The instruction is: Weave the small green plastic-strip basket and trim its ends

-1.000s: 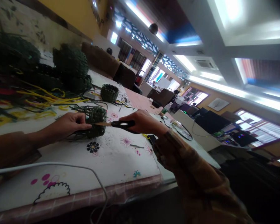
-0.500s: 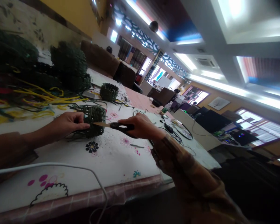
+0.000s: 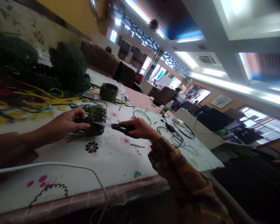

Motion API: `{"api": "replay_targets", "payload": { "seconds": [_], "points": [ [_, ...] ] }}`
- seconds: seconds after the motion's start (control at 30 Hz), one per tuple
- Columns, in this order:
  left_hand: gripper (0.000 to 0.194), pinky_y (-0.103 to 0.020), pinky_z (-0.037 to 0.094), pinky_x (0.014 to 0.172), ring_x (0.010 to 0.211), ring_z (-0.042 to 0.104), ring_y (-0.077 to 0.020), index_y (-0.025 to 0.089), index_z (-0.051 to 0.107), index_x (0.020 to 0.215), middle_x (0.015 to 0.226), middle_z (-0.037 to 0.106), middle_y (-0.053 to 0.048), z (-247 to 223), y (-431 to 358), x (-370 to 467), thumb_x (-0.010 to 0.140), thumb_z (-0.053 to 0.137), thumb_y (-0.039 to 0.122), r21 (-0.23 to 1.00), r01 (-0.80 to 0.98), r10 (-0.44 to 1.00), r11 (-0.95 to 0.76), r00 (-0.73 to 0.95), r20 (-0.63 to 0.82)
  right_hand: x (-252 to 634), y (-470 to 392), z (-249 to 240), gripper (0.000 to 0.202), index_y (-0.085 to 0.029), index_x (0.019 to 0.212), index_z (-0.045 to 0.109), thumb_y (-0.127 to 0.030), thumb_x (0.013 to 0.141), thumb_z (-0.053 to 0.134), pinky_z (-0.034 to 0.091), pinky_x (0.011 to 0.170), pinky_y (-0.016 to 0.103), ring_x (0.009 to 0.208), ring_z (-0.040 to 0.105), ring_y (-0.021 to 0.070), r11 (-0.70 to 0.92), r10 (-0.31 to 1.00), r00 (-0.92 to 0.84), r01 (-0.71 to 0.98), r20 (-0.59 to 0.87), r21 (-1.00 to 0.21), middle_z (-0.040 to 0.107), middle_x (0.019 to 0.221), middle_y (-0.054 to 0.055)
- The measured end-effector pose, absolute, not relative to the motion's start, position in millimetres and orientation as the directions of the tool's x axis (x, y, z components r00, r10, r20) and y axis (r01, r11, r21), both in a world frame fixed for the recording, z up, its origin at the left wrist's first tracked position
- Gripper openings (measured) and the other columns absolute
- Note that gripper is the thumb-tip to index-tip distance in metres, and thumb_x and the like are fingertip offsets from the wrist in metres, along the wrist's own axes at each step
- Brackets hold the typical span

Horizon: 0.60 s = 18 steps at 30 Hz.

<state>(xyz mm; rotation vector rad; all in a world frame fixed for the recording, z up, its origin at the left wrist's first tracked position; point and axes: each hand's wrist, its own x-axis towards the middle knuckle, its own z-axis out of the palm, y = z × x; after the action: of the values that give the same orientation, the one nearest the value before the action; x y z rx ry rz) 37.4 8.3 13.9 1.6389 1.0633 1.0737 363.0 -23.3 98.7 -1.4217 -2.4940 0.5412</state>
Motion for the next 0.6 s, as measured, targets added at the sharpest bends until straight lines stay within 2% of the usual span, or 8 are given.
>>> {"api": "replay_targets", "payload": {
  "seconds": [0.2,0.4,0.5,0.6],
  "points": [
    [0.049,-0.026,0.04,0.066,0.074,0.047,-0.0137,0.023,0.049,0.089,0.083,0.051,0.004,21.5,9.4,36.9,0.06,0.082,0.046,0.944,0.221,0.941,-0.244,0.289,0.176,360.8,-29.3,97.0,0.05,-0.024,0.133,0.075,-0.025,0.083,0.072,0.036,0.067,0.024,0.063,0.05,0.0075,0.516,0.85,-0.522,0.795,0.073,-0.319,0.078,0.082,0.002],
    [0.049,-0.026,0.035,0.061,0.069,0.041,-0.0129,0.024,0.046,0.085,0.077,0.045,0.006,23.8,16.0,36.1,0.062,0.081,0.047,0.926,0.269,0.917,-0.266,0.367,0.157,362.6,-32.0,91.9,0.046,-0.025,0.132,0.076,-0.027,0.086,0.073,0.039,0.071,0.024,0.067,0.055,0.0087,0.578,0.815,-0.565,0.773,0.13,-0.26,0.081,0.09,0.005],
    [0.049,-0.026,0.033,0.06,0.067,0.039,-0.0122,0.024,0.043,0.084,0.075,0.042,0.007,24.2,17.7,36.6,0.063,0.081,0.047,0.921,0.276,0.906,-0.276,0.394,0.154,365.1,-32.7,85.9,0.048,-0.023,0.132,0.076,-0.023,0.084,0.073,0.038,0.069,0.024,0.067,0.057,0.0092,0.596,0.801,-0.583,0.755,0.136,-0.273,0.081,0.091,0.006],
    [0.049,-0.026,0.035,0.062,0.069,0.04,-0.0128,0.024,0.043,0.084,0.077,0.043,0.006,25.0,17.6,36.2,0.062,0.08,0.047,0.92,0.268,0.9,-0.284,0.406,0.16,367.5,-34.1,78.3,0.05,-0.021,0.133,0.075,-0.02,0.083,0.071,0.038,0.067,0.022,0.067,0.058,0.0086,0.585,0.807,-0.569,0.73,0.158,-0.354,0.081,0.09,0.005]
  ]
}}
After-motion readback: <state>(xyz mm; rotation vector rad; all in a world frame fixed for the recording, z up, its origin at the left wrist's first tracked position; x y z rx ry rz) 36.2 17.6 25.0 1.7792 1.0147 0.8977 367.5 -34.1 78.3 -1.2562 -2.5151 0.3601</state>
